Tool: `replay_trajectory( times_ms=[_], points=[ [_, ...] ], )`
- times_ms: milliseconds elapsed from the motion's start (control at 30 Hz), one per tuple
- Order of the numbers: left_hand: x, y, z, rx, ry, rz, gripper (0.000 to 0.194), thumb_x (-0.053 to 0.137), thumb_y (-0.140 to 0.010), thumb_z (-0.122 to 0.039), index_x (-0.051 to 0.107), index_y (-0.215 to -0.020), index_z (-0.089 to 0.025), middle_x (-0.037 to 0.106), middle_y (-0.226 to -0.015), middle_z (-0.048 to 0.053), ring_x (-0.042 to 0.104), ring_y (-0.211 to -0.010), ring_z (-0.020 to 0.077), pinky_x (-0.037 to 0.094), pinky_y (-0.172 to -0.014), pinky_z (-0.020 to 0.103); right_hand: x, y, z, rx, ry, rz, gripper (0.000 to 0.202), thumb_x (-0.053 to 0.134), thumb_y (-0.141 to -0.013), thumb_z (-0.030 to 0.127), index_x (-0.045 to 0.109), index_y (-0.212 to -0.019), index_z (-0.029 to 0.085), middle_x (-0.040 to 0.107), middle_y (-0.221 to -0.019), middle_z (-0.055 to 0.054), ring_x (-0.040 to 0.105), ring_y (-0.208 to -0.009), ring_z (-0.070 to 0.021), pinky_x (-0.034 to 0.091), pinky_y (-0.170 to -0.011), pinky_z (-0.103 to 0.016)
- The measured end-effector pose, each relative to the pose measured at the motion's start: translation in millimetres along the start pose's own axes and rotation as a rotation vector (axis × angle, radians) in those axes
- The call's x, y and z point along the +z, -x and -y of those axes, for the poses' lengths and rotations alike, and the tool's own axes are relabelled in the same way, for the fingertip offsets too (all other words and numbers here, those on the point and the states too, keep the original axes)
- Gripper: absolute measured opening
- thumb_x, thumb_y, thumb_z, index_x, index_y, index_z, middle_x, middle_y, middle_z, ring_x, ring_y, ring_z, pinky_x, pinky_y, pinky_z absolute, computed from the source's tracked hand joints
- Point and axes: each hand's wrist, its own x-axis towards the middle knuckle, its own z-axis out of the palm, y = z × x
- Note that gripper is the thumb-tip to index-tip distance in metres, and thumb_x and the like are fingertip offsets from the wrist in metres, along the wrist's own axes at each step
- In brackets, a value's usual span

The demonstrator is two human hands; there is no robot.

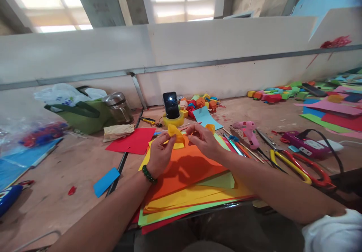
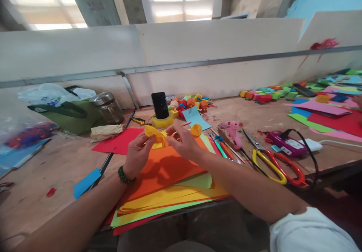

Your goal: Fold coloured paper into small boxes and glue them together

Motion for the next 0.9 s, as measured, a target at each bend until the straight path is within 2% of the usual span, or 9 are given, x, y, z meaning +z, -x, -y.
replay_trajectory(
  times_ms=[67, 167, 333, 467, 567, 833, 900],
  points=[
    [-1.5, 1, 0, 0.058, -0.012, 0.0, 0.026, 0.054, -0.084, -0.038, 0.068, -0.074, -0.019, 0.067, -0.086, 0.005, 0.058, -0.085, 0.019, 0.046, -0.079, 0.028, 1, 1, 4, 0.013, -0.029, 0.032, 0.017, 0.053, -0.077, 0.028, 0.052, -0.091, 0.018, 0.058, -0.088, -0.002, 0.056, -0.063, -0.0102, 0.048, -0.059, -0.026],
    [-3.3, 4, -1, 0.14, -0.059, 0.033, 0.027, 0.052, -0.087, -0.039, 0.071, -0.082, -0.02, 0.068, -0.09, 0.007, 0.059, -0.084, 0.0195, 0.048, -0.077, 0.029, 4, 4, 10, -0.025, 0.044, 0.018, 0.018, 0.057, -0.075, 0.024, 0.053, -0.091, 0.018, 0.059, -0.093, -0.004, 0.057, -0.063, -0.0099, 0.05, -0.059, -0.025],
    [-3.8, 8, 4, 0.234, -0.156, 0.073, 0.029, 0.049, -0.09, -0.037, 0.073, -0.088, -0.021, 0.069, -0.096, 0.009, 0.062, -0.092, 0.0204, 0.05, -0.084, 0.031, 4, 7, 14, -0.123, 0.234, -0.066, 0.005, 0.057, -0.075, 0.017, 0.056, -0.08, 0.019, 0.062, -0.081, -0.002, 0.058, -0.064, -0.0107, 0.049, -0.059, -0.023],
    [-2.1, 9, 8, 0.31, -0.207, 0.096, 0.024, 0.05, -0.089, -0.028, 0.073, -0.09, -0.021, 0.071, -0.096, 0.008, 0.065, -0.091, 0.0191, 0.052, -0.083, 0.03, -1, 6, 15, -0.209, 0.43, -0.089, 0.005, 0.059, -0.074, 0.014, 0.058, -0.073, 0.019, 0.065, -0.077, -0.002, 0.062, -0.075, -0.0156, 0.048, -0.07, -0.027],
    [-1.0, 9, 9, 0.356, -0.232, 0.069, 0.018, 0.056, -0.085, -0.022, 0.073, -0.091, -0.022, 0.073, -0.095, 0.007, 0.067, -0.089, 0.019, 0.053, -0.081, 0.03, -2, 5, 15, -0.256, 0.503, -0.092, 0.005, 0.06, -0.074, 0.015, 0.059, -0.073, 0.019, 0.067, -0.08, -0.004, 0.064, -0.083, -0.0189, 0.047, -0.074, -0.029],
    [-7.5, 10, 8, 0.38, -0.194, 0.04, 0.022, 0.057, -0.082, -0.015, 0.073, -0.095, -0.023, 0.074, -0.098, 0.005, 0.068, -0.092, 0.0191, 0.054, -0.083, 0.03, 2, 7, 11, -0.423, 0.491, -0.121, 0.002, 0.055, -0.078, 0.019, 0.054, -0.078, 0.021, 0.067, -0.085, -0.006, 0.064, -0.088, -0.0209, 0.048, -0.073, -0.031],
    [-9.4, 10, 9, 0.406, -0.18, 0.005, 0.023, 0.057, -0.082, -0.014, 0.073, -0.096, -0.024, 0.074, -0.101, 0.005, 0.068, -0.094, 0.0186, 0.053, -0.085, 0.03, 1, 7, 12, -0.461, 0.475, -0.137, 0.013, 0.058, -0.076, 0.022, 0.053, -0.087, 0.02, 0.066, -0.09, -0.009, 0.063, -0.091, -0.0231, 0.049, -0.075, -0.034]
  ],
)
